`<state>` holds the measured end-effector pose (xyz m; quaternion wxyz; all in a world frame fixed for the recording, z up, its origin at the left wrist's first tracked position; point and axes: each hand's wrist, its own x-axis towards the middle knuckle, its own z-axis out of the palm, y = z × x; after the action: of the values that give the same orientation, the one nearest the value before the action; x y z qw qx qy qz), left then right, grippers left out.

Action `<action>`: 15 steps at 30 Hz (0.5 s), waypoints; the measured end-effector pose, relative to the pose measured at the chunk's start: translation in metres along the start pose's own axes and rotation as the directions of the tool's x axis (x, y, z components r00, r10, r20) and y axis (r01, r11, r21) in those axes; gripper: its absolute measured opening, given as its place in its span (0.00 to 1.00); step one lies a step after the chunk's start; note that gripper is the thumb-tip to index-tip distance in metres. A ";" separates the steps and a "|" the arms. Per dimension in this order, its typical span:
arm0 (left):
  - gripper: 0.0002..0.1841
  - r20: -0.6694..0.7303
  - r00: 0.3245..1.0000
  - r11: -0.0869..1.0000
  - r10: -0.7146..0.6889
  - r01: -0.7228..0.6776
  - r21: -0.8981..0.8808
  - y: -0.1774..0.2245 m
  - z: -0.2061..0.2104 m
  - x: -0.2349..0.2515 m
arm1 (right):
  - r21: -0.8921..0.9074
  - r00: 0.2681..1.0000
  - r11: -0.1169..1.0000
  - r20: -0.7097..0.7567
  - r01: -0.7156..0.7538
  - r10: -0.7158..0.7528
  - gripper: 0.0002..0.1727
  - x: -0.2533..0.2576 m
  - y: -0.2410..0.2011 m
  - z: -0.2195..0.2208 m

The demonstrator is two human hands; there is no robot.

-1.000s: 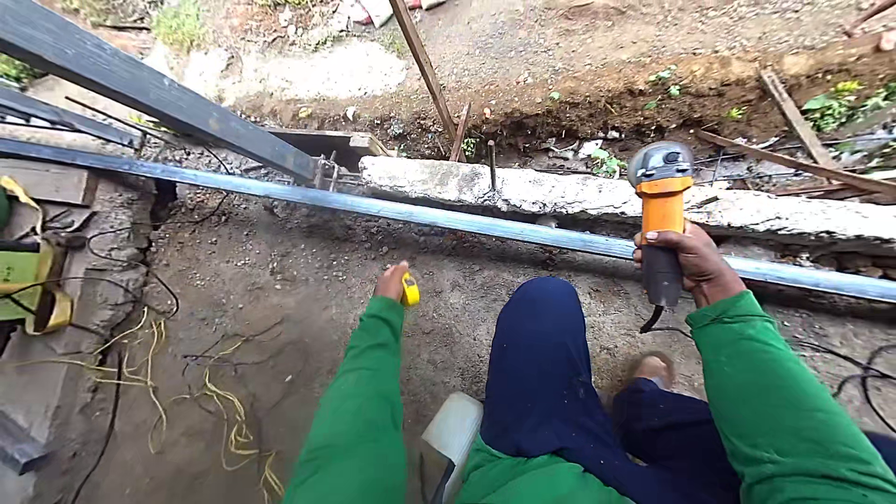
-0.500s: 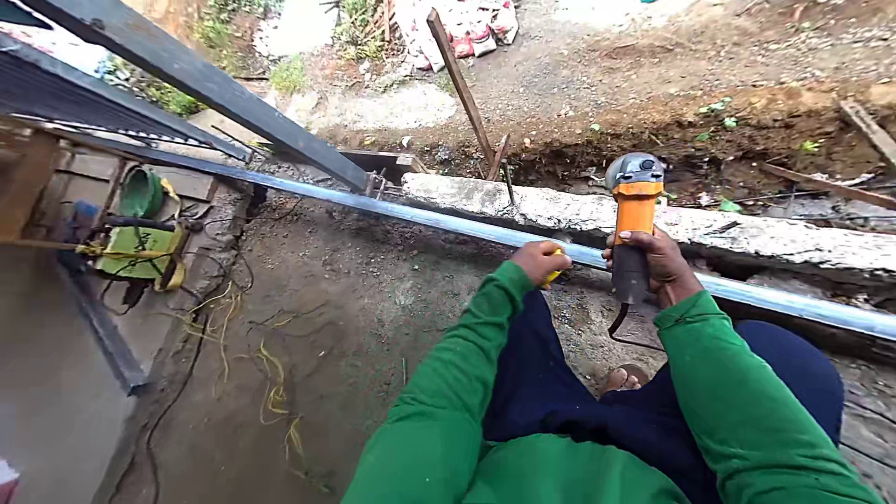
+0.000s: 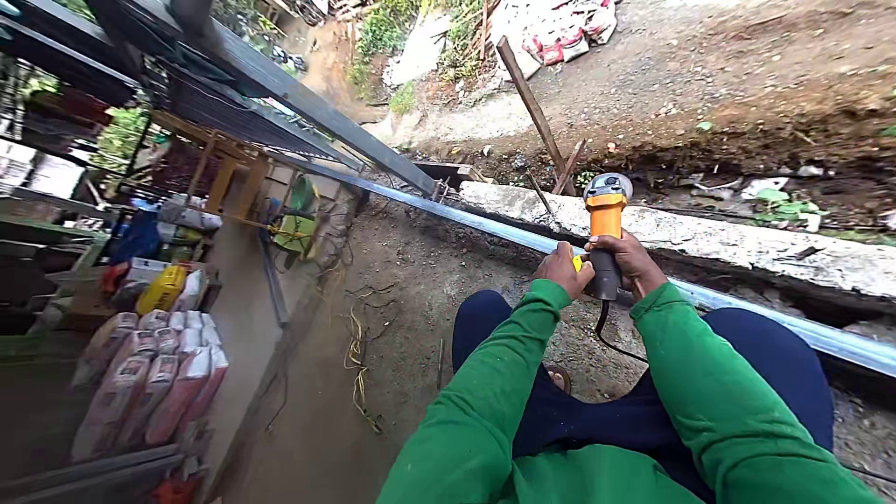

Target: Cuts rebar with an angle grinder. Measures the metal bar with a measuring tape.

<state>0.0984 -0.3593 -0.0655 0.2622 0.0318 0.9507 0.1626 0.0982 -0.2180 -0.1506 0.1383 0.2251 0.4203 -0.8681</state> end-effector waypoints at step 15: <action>0.18 -0.078 0.997 0.791 -0.029 0.070 0.608 -0.080 -0.155 -0.007 | 0.394 0.987 0.913 0.151 -0.108 0.052 0.19 0.039 -0.005 -0.012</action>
<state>0.0277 -0.4815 0.0377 0.2114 0.0844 0.9607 -0.1586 0.0661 -0.2076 -0.1732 0.1533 0.2056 0.2134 -0.9427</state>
